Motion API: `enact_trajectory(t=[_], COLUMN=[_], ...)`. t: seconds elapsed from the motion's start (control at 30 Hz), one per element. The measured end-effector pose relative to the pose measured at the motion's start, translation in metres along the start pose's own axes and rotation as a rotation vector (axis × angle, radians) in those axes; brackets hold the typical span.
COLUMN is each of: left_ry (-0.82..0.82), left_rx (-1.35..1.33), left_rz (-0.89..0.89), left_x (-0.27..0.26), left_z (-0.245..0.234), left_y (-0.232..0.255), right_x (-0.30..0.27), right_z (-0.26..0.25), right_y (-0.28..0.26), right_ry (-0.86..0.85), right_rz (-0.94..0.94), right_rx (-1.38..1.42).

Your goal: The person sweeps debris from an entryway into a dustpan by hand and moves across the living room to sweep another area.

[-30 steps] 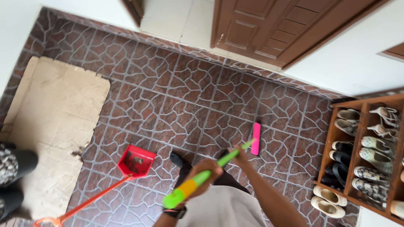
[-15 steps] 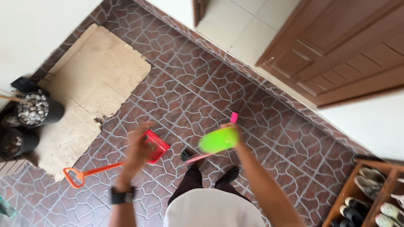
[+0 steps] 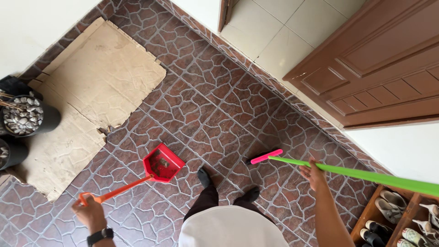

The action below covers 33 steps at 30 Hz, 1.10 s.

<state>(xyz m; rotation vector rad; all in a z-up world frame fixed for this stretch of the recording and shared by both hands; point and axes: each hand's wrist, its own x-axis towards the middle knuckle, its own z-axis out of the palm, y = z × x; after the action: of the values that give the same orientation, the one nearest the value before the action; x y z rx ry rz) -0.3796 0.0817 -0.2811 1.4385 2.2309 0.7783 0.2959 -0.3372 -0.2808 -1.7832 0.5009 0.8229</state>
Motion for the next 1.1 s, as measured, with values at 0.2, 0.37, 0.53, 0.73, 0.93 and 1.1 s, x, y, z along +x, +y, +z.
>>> enact_trajectory(t=[0.2, 0.37, 0.53, 0.73, 0.93, 1.1], left_ry=[-0.129, -0.237, -0.253, -0.433, -0.525, -0.333], left_rx=[-0.312, -0.13, -0.104, 0.058, -0.003, 0.199], left_rz=[-0.014, 0.262, 0.496, 0.5, 0.706, 0.834], left_x=[0.024, 0.042, 0.065, 0.101, 0.137, 0.164], left_z=[0.039, 0.086, 0.13, 0.166, 0.215, 0.248], left_y=[0.036, 0.112, 0.178, 0.233, 0.267, 0.286], right_x=[-0.017, -0.025, -0.033, -0.051, -0.075, -0.093], right_z=[0.01, 0.015, 0.011, -0.011, -0.031, -0.039], right_y=[0.005, 0.013, 0.033, 0.069, 0.103, 0.128], right_ry=[0.042, 0.063, 0.077, 0.078, 0.131, 0.171], right_rz=[-0.004, 0.003, -0.005, -0.025, -0.027, -0.025], right_rx=[0.028, 0.044, 0.084, 0.155, 0.219, 0.201])
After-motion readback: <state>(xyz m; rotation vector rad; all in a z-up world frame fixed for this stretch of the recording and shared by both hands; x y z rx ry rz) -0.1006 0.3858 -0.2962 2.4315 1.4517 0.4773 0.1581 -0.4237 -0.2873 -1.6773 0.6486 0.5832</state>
